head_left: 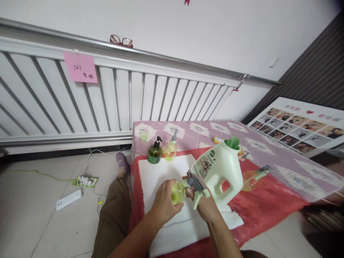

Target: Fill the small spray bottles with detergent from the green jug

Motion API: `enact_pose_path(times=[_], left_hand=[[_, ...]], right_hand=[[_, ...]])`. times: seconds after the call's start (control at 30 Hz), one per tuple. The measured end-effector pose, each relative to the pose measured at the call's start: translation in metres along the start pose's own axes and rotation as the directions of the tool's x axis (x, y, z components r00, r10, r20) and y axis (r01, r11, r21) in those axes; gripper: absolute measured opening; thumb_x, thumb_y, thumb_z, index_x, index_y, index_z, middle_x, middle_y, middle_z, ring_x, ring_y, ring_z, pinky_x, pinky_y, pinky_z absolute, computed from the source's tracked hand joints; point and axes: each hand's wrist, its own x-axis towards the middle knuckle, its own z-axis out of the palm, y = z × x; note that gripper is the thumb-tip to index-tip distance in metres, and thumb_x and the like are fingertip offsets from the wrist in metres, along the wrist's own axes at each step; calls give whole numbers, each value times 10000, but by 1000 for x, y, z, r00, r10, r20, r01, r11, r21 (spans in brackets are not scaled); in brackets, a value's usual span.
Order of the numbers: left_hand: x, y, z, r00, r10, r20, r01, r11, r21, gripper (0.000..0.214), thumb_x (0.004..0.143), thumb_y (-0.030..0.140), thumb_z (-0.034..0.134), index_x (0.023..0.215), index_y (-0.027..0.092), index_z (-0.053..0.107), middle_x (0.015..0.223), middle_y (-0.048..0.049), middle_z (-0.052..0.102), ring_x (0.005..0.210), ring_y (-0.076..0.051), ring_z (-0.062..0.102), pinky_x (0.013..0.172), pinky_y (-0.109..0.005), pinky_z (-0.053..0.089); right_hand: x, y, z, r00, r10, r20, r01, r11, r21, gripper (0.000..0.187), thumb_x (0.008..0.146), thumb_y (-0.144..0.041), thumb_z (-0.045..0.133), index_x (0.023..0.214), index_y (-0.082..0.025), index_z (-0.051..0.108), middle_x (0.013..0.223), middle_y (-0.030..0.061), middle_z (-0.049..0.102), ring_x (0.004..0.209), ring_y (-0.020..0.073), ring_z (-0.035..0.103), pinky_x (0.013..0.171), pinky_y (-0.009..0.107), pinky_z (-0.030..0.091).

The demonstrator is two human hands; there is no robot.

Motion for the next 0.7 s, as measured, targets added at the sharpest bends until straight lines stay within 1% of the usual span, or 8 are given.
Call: enact_pose_path(times=[0.1,0.23,0.3,0.4,0.5,0.57,0.63,0.7], left_hand=[[0,-1,0,1000,4,-3,-4,1000,-4,796,599,188,730,1311,234,378,1272,-95,496,1195,-295,468,1044,-457,386],[0,0,0,1000,10,3,-10,1000,13,770,611,183,707,1307,201,378,1277,-113,499,1200,-289,464,1054,-445,378],[0,1,-1,1000,10,9,-10,1000,21,763,614,182,702,1305,186,378,1273,-120,502,1197,-286,466,1052,-442,381],[-1,3,-2,1000,3,11,-3,1000,19,774,612,176,703,1311,187,372,1276,-118,500,1203,-286,464,1054,-445,381],[-1,3,-1,1000,-7,2,7,1000,17,786,603,167,713,1311,200,374,1280,-115,499,1213,-293,459,1063,-453,371],[-1,3,-1,1000,-10,-3,10,1000,14,791,599,174,727,1308,212,379,1275,-111,501,1212,-297,460,1060,-458,372],[-1,3,-1,1000,-9,-1,9,1000,11,787,600,182,733,1304,219,383,1266,-107,507,1203,-295,467,1053,-457,379],[-1,3,-1,1000,-3,-2,3,1000,12,786,600,185,733,1303,211,383,1262,-110,510,1198,-294,472,1052,-450,382]], right_hand=[[0,-4,2,1000,14,16,-13,997,-74,549,665,-367,777,1172,-262,596,1076,57,677,775,184,629,719,339,543],[0,-3,4,998,-37,-55,21,966,-259,473,673,-426,754,1085,-225,636,936,52,691,722,197,618,702,356,540],[0,-1,4,996,-47,-71,23,952,-307,452,688,-438,734,1071,-214,647,871,46,691,713,206,622,711,364,540],[-1,-1,4,997,-45,-69,20,947,-320,450,713,-426,709,1107,-214,650,879,43,702,737,207,637,740,359,540],[0,-10,5,995,-54,-80,24,944,-330,456,713,-394,703,1134,-226,655,935,41,717,778,205,651,773,349,538],[1,-18,5,994,-63,-91,30,944,-330,461,709,-381,698,1144,-233,658,932,39,725,777,207,658,769,349,542],[2,-22,5,995,-68,-74,40,943,-331,471,701,-365,699,1150,-229,659,918,39,730,758,208,662,744,345,550],[2,-23,4,997,-77,-31,63,942,-330,466,694,-342,704,1143,-223,662,936,43,732,774,211,669,747,345,555]])
